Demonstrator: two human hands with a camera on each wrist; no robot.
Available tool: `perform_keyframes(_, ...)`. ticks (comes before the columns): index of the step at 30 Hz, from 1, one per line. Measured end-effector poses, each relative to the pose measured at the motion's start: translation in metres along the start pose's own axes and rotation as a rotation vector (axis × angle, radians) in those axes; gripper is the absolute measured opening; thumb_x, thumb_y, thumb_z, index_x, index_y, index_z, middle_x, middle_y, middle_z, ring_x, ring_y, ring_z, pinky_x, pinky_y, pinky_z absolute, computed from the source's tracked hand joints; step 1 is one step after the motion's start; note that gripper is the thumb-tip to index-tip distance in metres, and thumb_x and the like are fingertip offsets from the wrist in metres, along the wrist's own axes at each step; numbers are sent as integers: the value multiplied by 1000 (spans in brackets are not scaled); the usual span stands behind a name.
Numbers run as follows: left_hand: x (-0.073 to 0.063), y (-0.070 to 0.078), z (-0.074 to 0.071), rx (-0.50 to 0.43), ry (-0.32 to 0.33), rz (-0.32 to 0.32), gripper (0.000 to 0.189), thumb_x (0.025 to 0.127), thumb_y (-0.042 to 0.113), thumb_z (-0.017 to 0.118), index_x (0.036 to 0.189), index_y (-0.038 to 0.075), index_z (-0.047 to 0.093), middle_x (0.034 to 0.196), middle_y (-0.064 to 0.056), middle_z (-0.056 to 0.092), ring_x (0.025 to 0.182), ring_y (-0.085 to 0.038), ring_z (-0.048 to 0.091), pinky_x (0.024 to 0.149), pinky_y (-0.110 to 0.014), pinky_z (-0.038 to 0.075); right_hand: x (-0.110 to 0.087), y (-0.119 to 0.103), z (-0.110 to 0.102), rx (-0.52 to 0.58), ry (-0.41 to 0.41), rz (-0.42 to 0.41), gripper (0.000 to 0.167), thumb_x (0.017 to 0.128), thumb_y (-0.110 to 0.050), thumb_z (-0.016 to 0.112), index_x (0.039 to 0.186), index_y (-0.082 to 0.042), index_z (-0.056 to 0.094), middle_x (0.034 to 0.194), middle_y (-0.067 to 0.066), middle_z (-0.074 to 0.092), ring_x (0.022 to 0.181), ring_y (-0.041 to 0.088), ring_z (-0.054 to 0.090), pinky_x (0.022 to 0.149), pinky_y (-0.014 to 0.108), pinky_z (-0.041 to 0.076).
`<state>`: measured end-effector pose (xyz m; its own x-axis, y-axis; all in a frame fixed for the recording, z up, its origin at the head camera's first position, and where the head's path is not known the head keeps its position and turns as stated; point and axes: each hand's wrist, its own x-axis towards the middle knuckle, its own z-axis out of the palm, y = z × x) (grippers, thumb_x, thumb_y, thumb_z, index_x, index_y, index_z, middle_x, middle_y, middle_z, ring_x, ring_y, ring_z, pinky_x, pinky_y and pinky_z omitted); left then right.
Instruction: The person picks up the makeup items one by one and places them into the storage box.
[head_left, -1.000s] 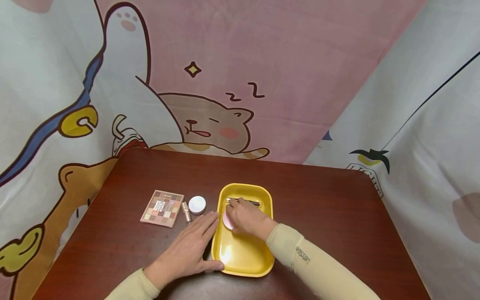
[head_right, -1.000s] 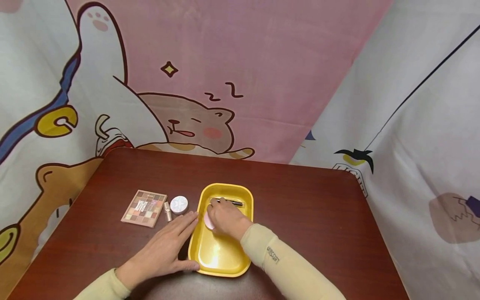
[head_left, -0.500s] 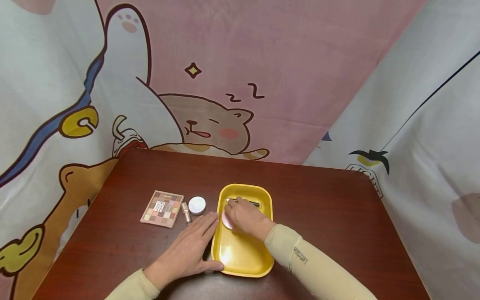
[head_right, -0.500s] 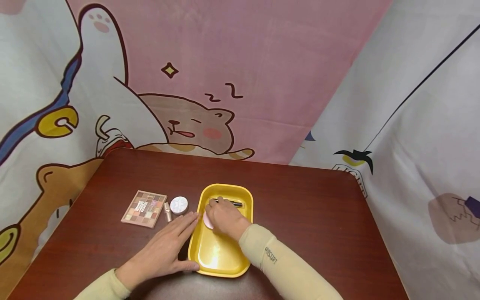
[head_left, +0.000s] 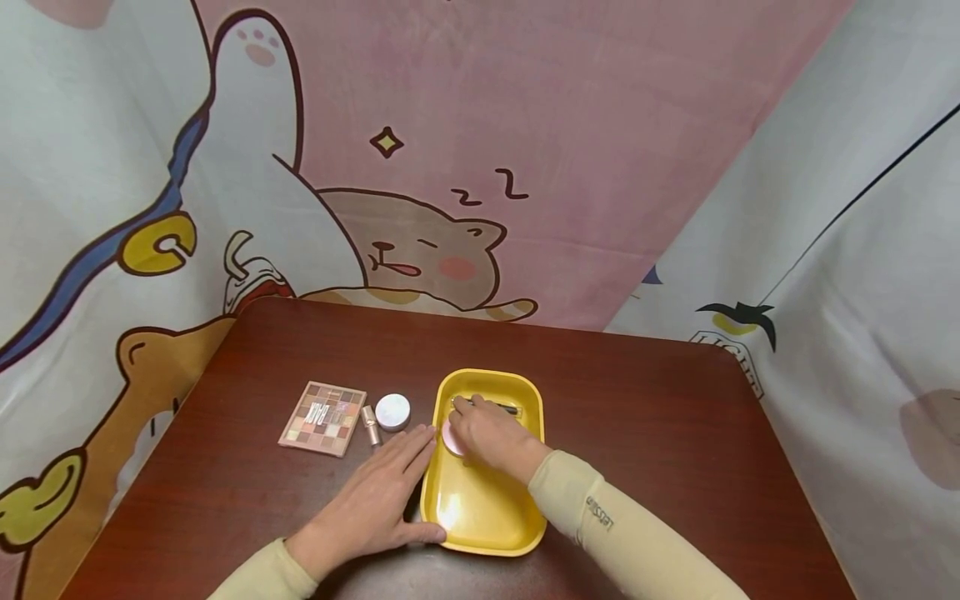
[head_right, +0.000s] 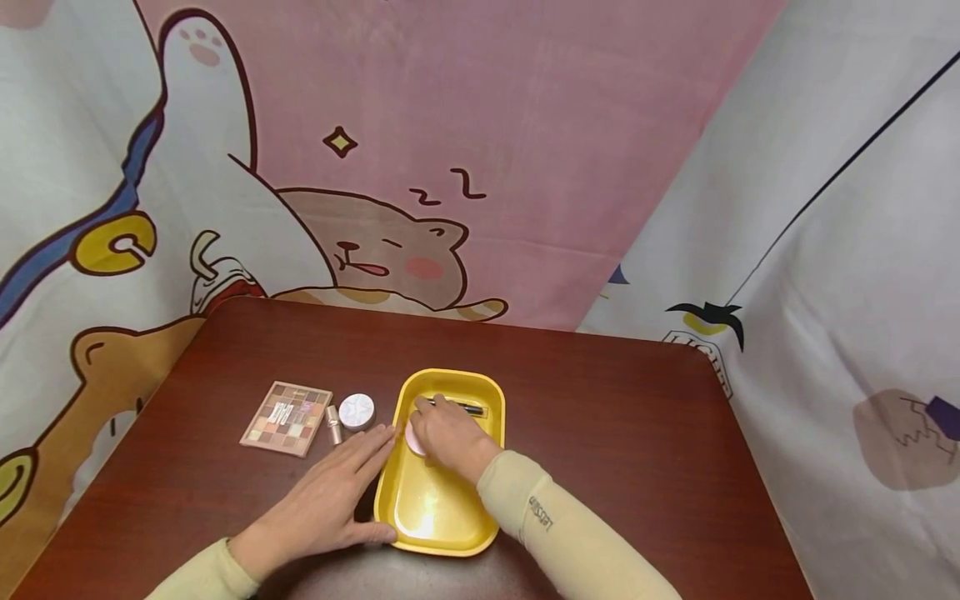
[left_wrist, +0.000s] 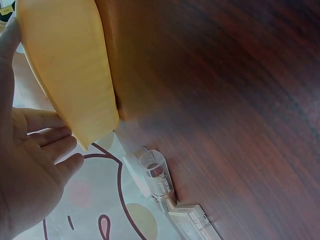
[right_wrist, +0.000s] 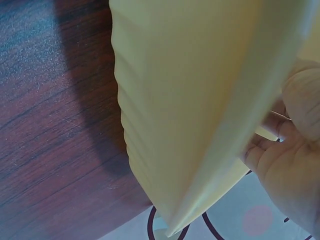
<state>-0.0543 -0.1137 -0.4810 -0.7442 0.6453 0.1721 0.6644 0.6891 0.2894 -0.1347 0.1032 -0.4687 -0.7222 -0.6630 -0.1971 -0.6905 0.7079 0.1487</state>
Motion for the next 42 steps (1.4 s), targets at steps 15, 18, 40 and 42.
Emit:
perform_keyframes(15, -1, 0, 1, -3, 5, 1, 116, 79, 77, 69, 156, -3, 39, 163, -20, 38, 152, -31, 35, 123, -48, 31, -2, 1, 2, 12, 19, 14, 39, 99, -25, 71, 134, -8, 67, 141, 8, 61, 124, 27, 60, 105, 40, 54)
perform_keyframes(18, -1, 0, 2, 7, 10, 5, 116, 79, 78, 70, 156, -4, 40, 162, -20, 38, 152, -31, 35, 123, -48, 31, -3, 2, 2, 13, 32, 11, 38, 98, -26, 72, 131, -8, 68, 137, 7, 62, 122, 26, 62, 103, 41, 55)
perform_keyframes(40, 1, 1, -2, 33, -18, 14, 117, 80, 80, 67, 155, -5, 40, 163, -20, 37, 152, -33, 35, 123, -48, 30, -37, 28, -18, 215, 221, -21, 42, 85, -25, 86, 117, -2, 70, 119, 10, 66, 107, 28, 62, 101, 38, 53)
perform_keyframes(42, 1, 1, -3, 26, -12, 16, 116, 79, 79, 68, 155, -5, 41, 163, -19, 37, 152, -33, 35, 123, -49, 31, -42, 29, -20, 249, 235, 6, 43, 87, -25, 85, 119, -1, 70, 121, 12, 66, 113, 28, 63, 103, 40, 53)
